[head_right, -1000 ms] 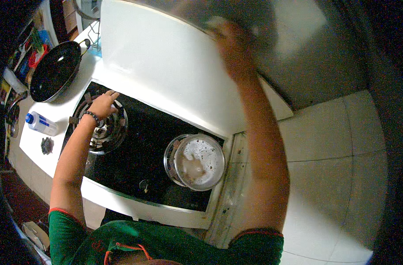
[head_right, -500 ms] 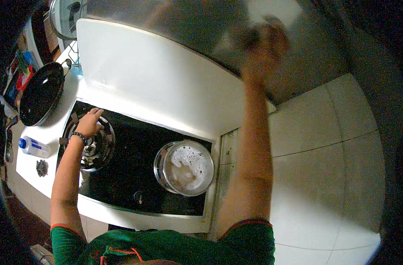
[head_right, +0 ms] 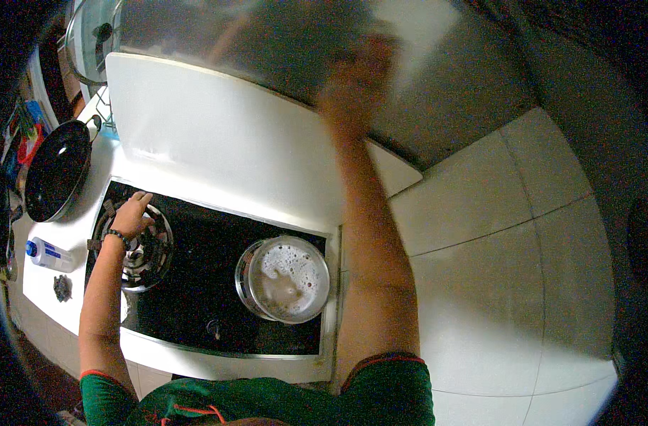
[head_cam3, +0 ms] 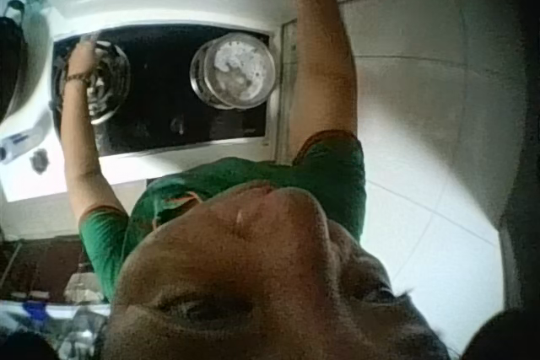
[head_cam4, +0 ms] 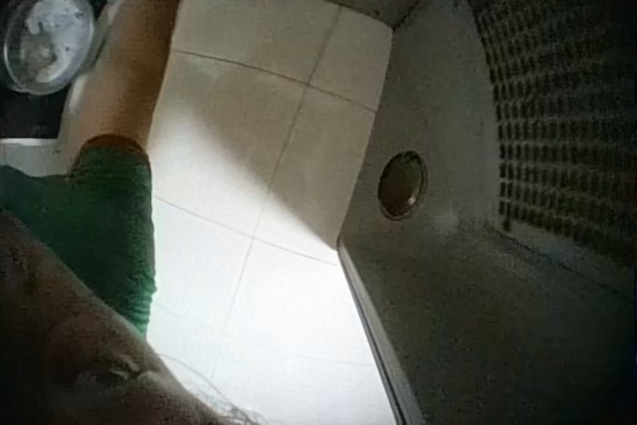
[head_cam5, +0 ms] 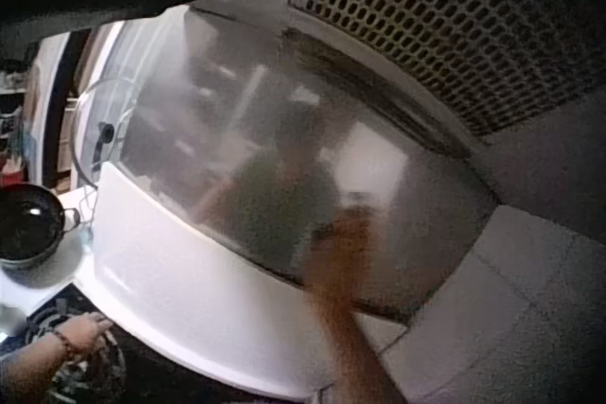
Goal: The person cleans the stainless steel range hood above a gas stove using a white cloth and a steel wool scrubber. They wipe the surface, apply a cleaning agent from a bottle, and scrub the hood repeatedly, occasionally dipping the cloth into a pot of soapy water on the stove.
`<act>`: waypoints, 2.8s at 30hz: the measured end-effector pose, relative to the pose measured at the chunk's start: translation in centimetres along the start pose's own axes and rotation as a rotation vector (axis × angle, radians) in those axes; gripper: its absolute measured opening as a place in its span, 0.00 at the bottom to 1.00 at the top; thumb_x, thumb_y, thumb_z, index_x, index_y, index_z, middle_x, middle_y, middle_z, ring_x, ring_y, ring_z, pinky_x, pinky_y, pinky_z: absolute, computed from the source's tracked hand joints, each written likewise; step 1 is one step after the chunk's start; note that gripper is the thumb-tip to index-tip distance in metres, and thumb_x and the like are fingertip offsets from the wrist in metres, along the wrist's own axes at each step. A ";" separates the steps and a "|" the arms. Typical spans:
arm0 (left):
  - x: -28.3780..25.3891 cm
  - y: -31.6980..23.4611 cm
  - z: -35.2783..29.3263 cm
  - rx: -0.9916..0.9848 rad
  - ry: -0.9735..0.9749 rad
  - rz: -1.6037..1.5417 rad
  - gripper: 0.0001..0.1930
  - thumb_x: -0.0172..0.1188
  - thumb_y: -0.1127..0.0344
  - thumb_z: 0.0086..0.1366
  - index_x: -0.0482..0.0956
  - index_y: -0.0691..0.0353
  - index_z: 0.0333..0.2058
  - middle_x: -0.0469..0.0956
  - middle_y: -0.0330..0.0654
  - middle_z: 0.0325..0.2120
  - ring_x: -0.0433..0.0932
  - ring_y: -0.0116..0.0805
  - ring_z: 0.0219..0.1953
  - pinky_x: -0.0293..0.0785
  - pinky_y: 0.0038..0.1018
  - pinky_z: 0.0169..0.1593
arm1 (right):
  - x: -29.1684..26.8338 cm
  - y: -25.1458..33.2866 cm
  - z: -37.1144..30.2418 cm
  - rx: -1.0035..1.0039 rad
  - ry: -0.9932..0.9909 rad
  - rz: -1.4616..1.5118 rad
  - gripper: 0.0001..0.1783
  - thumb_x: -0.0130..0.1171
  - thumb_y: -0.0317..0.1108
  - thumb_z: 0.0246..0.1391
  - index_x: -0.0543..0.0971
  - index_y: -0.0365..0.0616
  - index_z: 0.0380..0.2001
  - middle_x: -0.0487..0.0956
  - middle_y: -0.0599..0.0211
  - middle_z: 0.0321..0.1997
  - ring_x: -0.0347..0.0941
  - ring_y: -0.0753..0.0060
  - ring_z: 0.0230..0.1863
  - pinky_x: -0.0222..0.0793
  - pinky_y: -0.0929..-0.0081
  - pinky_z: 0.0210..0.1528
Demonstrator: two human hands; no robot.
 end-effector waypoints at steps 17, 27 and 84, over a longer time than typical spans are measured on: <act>-0.4 1.0 -0.6 0.012 0.037 -0.020 0.34 0.68 0.67 0.48 0.66 0.65 0.55 0.64 0.56 0.56 0.66 0.53 0.56 0.66 0.37 0.57 | -2.9 5.4 10.3 -0.357 -0.301 0.227 0.17 0.53 0.34 0.55 0.71 0.42 0.47 0.68 0.54 0.53 0.61 0.52 0.56 0.57 0.55 0.57; -13.3 -16.6 6.0 0.309 -0.793 0.230 0.41 0.65 0.64 0.53 0.54 0.60 0.63 0.49 0.56 0.63 0.49 0.53 0.65 0.48 0.39 0.67 | -3.2 -6.6 5.5 -0.263 -0.211 -0.258 0.20 0.54 0.36 0.54 0.71 0.42 0.49 0.69 0.58 0.55 0.62 0.54 0.58 0.57 0.54 0.58; -14.9 -17.4 7.5 0.351 -0.943 0.393 0.30 0.44 0.82 0.57 0.56 0.66 0.61 0.59 0.55 0.59 0.56 0.48 0.64 0.53 0.36 0.66 | -7.5 -15.2 -10.5 0.441 0.337 -0.233 0.24 0.61 0.32 0.46 0.73 0.39 0.49 0.74 0.50 0.52 0.71 0.52 0.50 0.67 0.61 0.51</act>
Point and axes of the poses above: each hand's wrist, its own z-axis towards the middle knuckle, its own x-axis out of the palm, y = z × x, the point moved 3 cm from there along z, towards the middle knuckle
